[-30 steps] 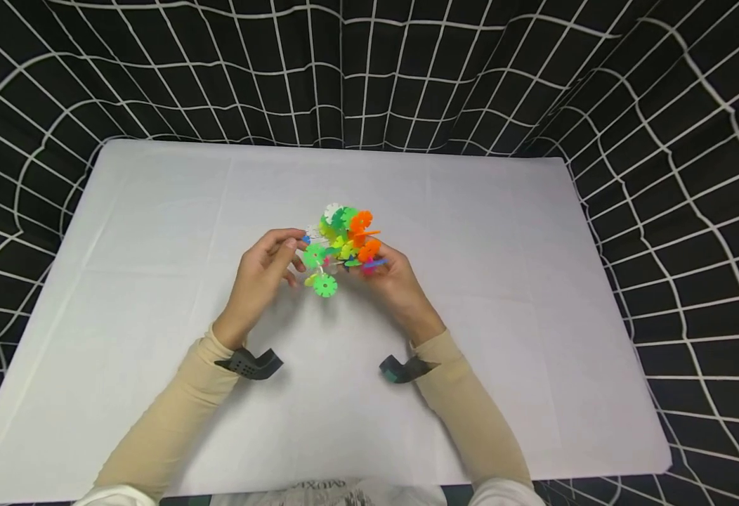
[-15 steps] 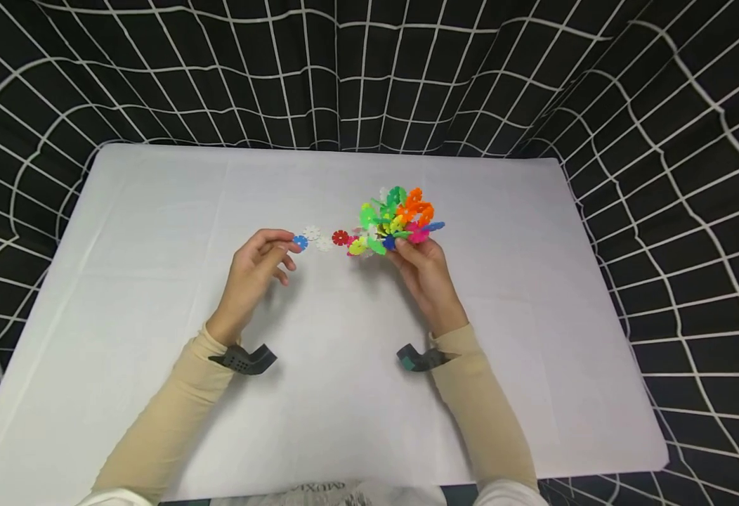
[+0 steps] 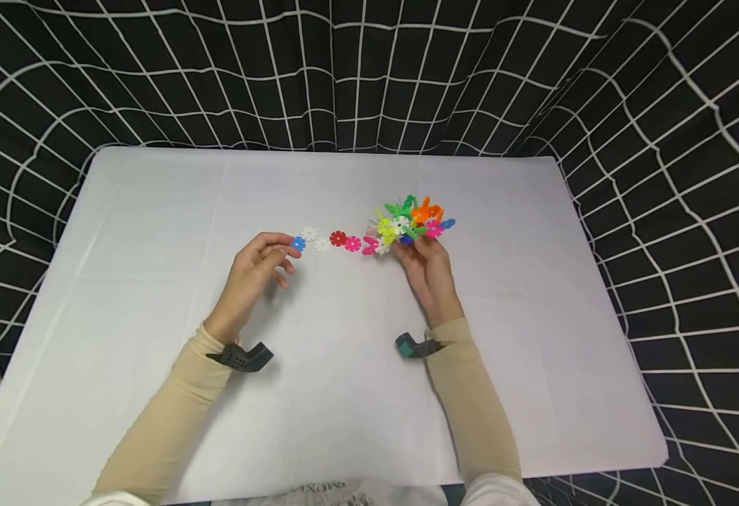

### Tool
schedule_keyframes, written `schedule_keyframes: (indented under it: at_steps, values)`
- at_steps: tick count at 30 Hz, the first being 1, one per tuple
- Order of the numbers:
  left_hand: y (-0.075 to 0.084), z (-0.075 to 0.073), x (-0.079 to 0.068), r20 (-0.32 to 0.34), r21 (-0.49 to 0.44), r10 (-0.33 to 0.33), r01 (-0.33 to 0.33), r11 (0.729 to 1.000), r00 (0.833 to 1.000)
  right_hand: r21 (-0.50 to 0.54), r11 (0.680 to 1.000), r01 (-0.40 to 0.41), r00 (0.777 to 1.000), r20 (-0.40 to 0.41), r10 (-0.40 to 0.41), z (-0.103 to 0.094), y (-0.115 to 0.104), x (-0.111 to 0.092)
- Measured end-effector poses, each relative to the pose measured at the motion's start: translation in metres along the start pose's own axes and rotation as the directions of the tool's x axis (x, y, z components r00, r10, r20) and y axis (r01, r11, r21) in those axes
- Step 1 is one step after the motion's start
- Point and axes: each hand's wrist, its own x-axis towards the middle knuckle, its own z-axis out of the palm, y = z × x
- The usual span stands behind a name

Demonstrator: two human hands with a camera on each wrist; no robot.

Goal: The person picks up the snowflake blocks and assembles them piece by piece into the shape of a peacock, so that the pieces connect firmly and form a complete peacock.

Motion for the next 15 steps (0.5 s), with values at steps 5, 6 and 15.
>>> schedule_keyframes:
  at_steps: [5, 6, 15]
  values:
    - [-0.0004, -0.0010, 0.0006, -0.001, -0.011, -0.007, 0.007, 1.000, 1.000, -0.005, 1.000, 0.010, 0.997, -0.082, -0.010, -0.0010, -0.0002, 0.0015]
    - [-0.0008, -0.0011, 0.0008, -0.002, -0.013, -0.011, 0.011, 1.000, 1.000, -0.013, 1.000, 0.011, 0.995, -0.102, -0.013, -0.0007, -0.0004, 0.0020]
    - [-0.0024, -0.0008, 0.0012, 0.009, 0.002, -0.028, 0.028, 1.000, 1.000, -0.055, 0.998, 0.000, 0.974, -0.226, -0.012, 0.0013, -0.0005, 0.0039]
